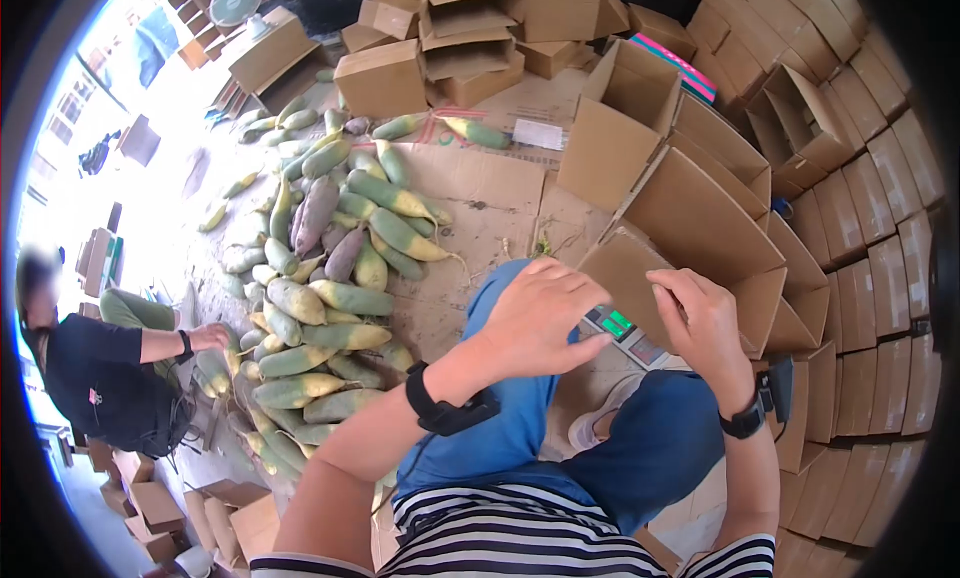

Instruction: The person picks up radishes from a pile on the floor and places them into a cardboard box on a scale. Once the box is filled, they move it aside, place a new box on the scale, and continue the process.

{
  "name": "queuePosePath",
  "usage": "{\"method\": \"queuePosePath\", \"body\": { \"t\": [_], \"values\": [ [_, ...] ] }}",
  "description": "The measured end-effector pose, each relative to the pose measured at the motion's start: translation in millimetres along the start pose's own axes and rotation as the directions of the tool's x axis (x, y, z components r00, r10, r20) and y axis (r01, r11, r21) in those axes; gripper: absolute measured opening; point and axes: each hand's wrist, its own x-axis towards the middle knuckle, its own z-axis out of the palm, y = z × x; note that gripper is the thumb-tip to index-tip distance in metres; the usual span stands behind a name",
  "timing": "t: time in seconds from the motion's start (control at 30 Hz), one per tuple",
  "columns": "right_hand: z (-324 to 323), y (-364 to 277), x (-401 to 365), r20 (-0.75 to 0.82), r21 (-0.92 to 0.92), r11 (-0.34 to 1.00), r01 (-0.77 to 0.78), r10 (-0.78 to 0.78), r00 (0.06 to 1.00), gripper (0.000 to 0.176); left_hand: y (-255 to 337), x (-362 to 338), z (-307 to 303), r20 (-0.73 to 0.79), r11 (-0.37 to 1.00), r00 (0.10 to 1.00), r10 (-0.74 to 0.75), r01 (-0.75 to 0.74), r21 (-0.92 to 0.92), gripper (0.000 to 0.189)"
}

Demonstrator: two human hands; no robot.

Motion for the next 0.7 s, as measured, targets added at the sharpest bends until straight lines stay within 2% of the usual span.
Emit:
{"method": "queuePosePath", "body": {
  "t": [0.07, 0.1, 0.17, 0.23, 0.27, 0.3, 0.33, 0.37, 0.4, 0.43, 0.47, 0.5, 0.57, 0.6, 0.63, 0.7],
  "values": [
    [20, 7, 0, 0.008, 0.022, 1.000, 0.021, -0.021, 1.000, 0.013, 3, -9, 0, -0.195, 0.946, 0.980, -0.026, -0.039, -0.323, 0.033],
    [29, 14, -2, 0.029, 0.006, 0.999, 0.048, -0.048, 0.998, 0.011, 4, -16, -2, -0.199, 0.945, 0.979, -0.037, -0.030, -0.325, 0.033],
    [42, 30, -9, 0.062, -0.003, 0.997, 0.075, -0.075, 0.995, 0.009, 2, -35, -8, -0.268, 0.704, 0.926, -0.266, -0.004, -0.711, 0.026],
    [49, 47, -22, 0.332, -0.148, 0.989, 0.024, 0.027, 0.943, 0.012, -16, -62, -7, -0.242, 0.591, 0.849, -0.470, 0.099, -0.800, 0.022],
    [52, 57, -30, 0.335, -0.150, 0.988, 0.018, 0.034, 0.942, 0.012, -27, -80, -13, -0.093, 0.505, 0.783, -0.615, 0.301, -0.809, 0.021],
    [57, 68, -39, 0.448, -0.239, 0.971, -0.012, 0.122, 0.886, 0.014, -57, -102, 6, -0.138, 0.532, 0.733, -0.666, 0.337, -0.777, 0.021],
    [61, 73, -45, 0.545, -0.327, 0.945, -0.029, 0.214, 0.810, 0.016, -87, -132, 26, -0.033, 0.393, 0.629, -0.777, 0.444, -0.805, 0.020],
    [63, 73, -46, 0.550, -0.324, 0.946, -0.033, 0.216, 0.807, 0.016, -115, -164, 47, 0.075, 0.238, 0.501, -0.862, 0.531, -0.814, 0.020],
    [65, 74, -46, 0.576, -0.352, 0.935, -0.049, 0.258, 0.776, 0.017, -137, -194, 67, 0.223, -0.038, 0.268, -0.937, 0.559, -0.828, 0.022],
    [67, 74, -47, 0.602, -0.381, 0.922, -0.066, 0.302, 0.740, 0.019, -153, -218, 83, 0.285, -0.229, 0.049, -0.957, 0.476, -0.849, 0.014],
    [69, 73, -48, 0.608, -0.380, 0.922, -0.072, 0.307, 0.732, 0.019, -181, -259, 101, 0.360, -0.338, 0.006, -0.933, 0.324, -0.883, 0.011],
    [70, 72, -48, 0.594, -0.350, 0.933, -0.086, 0.292, 0.750, 0.019, -212, -297, 122, 0.381, -0.412, -0.185, -0.906, 0.173, -0.895, 0.013],
    [72, 72, -51, 0.582, -0.326, 0.939, -0.104, 0.286, 0.761, 0.019, -245, -350, 131, 0.316, -0.393, -0.350, -0.882, 0.175, -0.903, 0.021],
    [74, 73, -54, 0.587, -0.319, 0.942, -0.103, 0.282, 0.759, 0.020, -264, -370, 135, 0.298, -0.405, -0.453, -0.841, 0.160, -0.900, 0.035],
    [75, 75, -57, 0.590, -0.314, 0.944, -0.105, 0.280, 0.757, 0.021, -270, -374, 128, 0.320, -0.418, -0.461, -0.828, 0.126, -0.900, 0.050],
    [79, 79, -63, 0.603, -0.331, 0.938, -0.106, 0.297, 0.741, 0.022, -285, -374, 120, 0.369, -0.465, -0.493, -0.788, 0.082, -0.882, 0.062]
  ]
}}
